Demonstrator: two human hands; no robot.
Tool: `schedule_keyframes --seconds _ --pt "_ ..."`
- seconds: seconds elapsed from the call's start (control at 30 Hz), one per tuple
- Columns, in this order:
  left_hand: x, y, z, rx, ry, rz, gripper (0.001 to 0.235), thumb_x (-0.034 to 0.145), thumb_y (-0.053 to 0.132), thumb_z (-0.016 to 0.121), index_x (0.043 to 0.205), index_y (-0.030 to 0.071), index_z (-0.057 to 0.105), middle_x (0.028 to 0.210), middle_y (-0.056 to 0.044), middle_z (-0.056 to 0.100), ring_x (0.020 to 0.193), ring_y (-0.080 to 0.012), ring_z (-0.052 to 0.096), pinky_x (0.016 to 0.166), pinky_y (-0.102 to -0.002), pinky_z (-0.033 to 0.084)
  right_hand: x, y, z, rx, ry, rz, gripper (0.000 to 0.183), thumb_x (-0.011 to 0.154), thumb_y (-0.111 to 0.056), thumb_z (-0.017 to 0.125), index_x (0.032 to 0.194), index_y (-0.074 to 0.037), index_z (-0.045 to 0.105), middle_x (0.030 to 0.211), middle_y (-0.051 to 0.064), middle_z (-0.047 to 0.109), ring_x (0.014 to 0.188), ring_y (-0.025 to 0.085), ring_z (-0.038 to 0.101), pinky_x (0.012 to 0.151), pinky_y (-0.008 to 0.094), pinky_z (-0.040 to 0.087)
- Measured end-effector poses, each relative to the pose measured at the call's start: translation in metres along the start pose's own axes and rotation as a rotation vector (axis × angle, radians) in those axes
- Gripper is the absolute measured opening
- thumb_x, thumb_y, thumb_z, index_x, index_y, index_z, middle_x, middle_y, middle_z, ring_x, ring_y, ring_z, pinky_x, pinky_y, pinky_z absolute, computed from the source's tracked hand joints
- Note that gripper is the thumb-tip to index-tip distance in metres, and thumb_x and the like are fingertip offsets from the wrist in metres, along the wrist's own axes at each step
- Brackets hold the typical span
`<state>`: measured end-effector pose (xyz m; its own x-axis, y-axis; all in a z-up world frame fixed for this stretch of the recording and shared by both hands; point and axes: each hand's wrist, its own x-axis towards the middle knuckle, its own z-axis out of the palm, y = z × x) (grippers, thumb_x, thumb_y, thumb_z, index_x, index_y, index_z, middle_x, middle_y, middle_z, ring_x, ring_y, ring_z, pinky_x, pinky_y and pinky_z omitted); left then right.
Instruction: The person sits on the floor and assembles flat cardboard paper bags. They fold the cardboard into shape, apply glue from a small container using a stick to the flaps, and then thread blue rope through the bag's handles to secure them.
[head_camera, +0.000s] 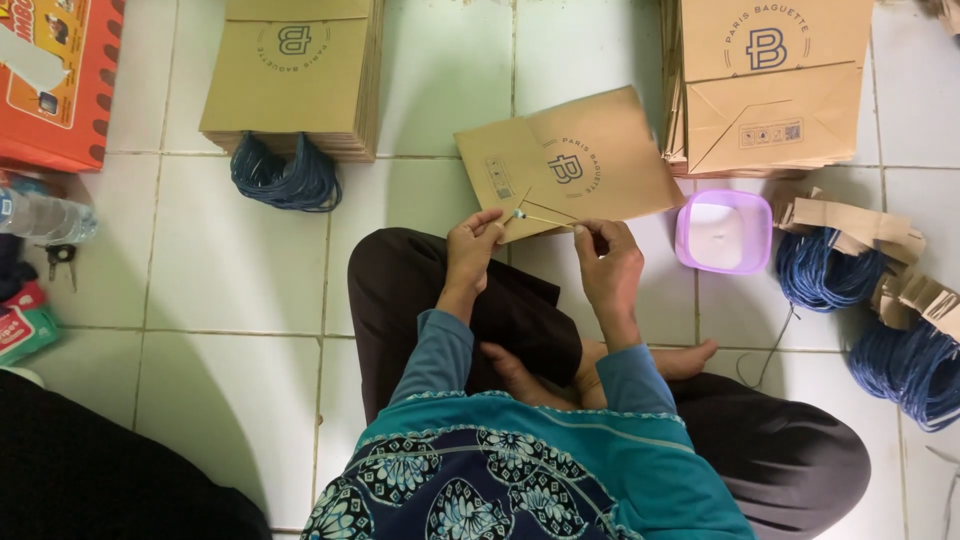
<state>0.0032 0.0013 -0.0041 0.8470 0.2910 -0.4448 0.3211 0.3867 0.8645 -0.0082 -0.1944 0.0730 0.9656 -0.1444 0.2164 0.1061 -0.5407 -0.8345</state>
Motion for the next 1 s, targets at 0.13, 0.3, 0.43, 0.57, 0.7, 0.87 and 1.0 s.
schedule_keyframes --seconds 0.13,0.3,0.43,0.57,0.7,0.87,1.0 --pt "0.003 -0.005 -0.002 -0.013 -0.001 0.009 0.04 0.083 0.003 0.067 0.122 -0.003 0.068 0.102 -0.016 0.074 0.089 -0.0174 0.069 0.075 -0.028 0.061 0.001 0.0 0.0 -0.016 -0.017 0.004 0.007 0.096 -0.01 0.076 0.1 -0.005 0.078 0.083 0.011 0.067 0.072 0.023 0.067 0.063 0.033 0.059" --pt "0.006 -0.01 -0.001 -0.023 0.003 0.019 0.041 0.082 0.002 0.066 0.122 -0.004 0.068 0.1 -0.015 0.074 0.089 -0.0167 0.069 0.074 -0.027 0.061 -0.004 -0.003 -0.004 -0.044 -0.098 0.13 0.014 0.098 -0.019 0.075 0.101 -0.006 0.078 0.082 0.01 0.066 0.071 0.019 0.065 0.06 0.035 0.056" --pt "-0.002 0.0 0.002 -0.034 -0.007 0.025 0.042 0.083 0.002 0.066 0.124 -0.003 0.068 0.106 -0.019 0.074 0.092 -0.0202 0.07 0.075 -0.03 0.061 -0.004 -0.018 -0.007 0.0 -0.136 0.205 0.015 0.098 -0.018 0.073 0.102 -0.004 0.077 0.086 0.014 0.067 0.077 0.023 0.066 0.064 0.037 0.057" --pt "-0.001 -0.002 0.001 -0.028 -0.012 0.044 0.042 0.083 0.002 0.065 0.124 -0.004 0.068 0.106 -0.02 0.073 0.092 -0.0207 0.07 0.075 -0.03 0.061 -0.001 -0.015 -0.003 -0.005 -0.152 0.228 0.015 0.097 -0.019 0.073 0.101 -0.006 0.077 0.086 0.013 0.067 0.077 0.023 0.067 0.065 0.036 0.057" --pt "-0.001 -0.002 0.0 0.007 -0.01 0.05 0.042 0.083 0.003 0.064 0.124 -0.004 0.068 0.104 -0.018 0.074 0.09 -0.019 0.069 0.074 -0.027 0.061 0.003 -0.009 0.0 -0.039 -0.164 0.27 0.015 0.097 -0.022 0.072 0.101 -0.008 0.078 0.085 0.01 0.068 0.076 0.02 0.067 0.063 0.034 0.057" --pt "-0.004 0.003 0.001 0.011 -0.019 0.043 0.044 0.085 0.003 0.062 0.128 -0.004 0.066 0.112 -0.023 0.072 0.099 -0.023 0.07 0.079 -0.032 0.061 0.006 -0.012 -0.002 -0.032 -0.191 0.309 0.017 0.098 -0.022 0.072 0.101 -0.007 0.078 0.083 0.012 0.068 0.075 0.02 0.065 0.063 0.035 0.055" --pt "-0.006 0.007 0.002 0.055 -0.029 0.057 0.044 0.087 0.003 0.06 0.129 -0.003 0.065 0.116 -0.024 0.071 0.103 -0.0242 0.069 0.081 -0.033 0.061 0.005 -0.016 -0.007 -0.033 -0.196 0.34 0.019 0.099 -0.023 0.07 0.101 -0.007 0.078 0.083 0.012 0.068 0.075 0.02 0.064 0.063 0.036 0.054"
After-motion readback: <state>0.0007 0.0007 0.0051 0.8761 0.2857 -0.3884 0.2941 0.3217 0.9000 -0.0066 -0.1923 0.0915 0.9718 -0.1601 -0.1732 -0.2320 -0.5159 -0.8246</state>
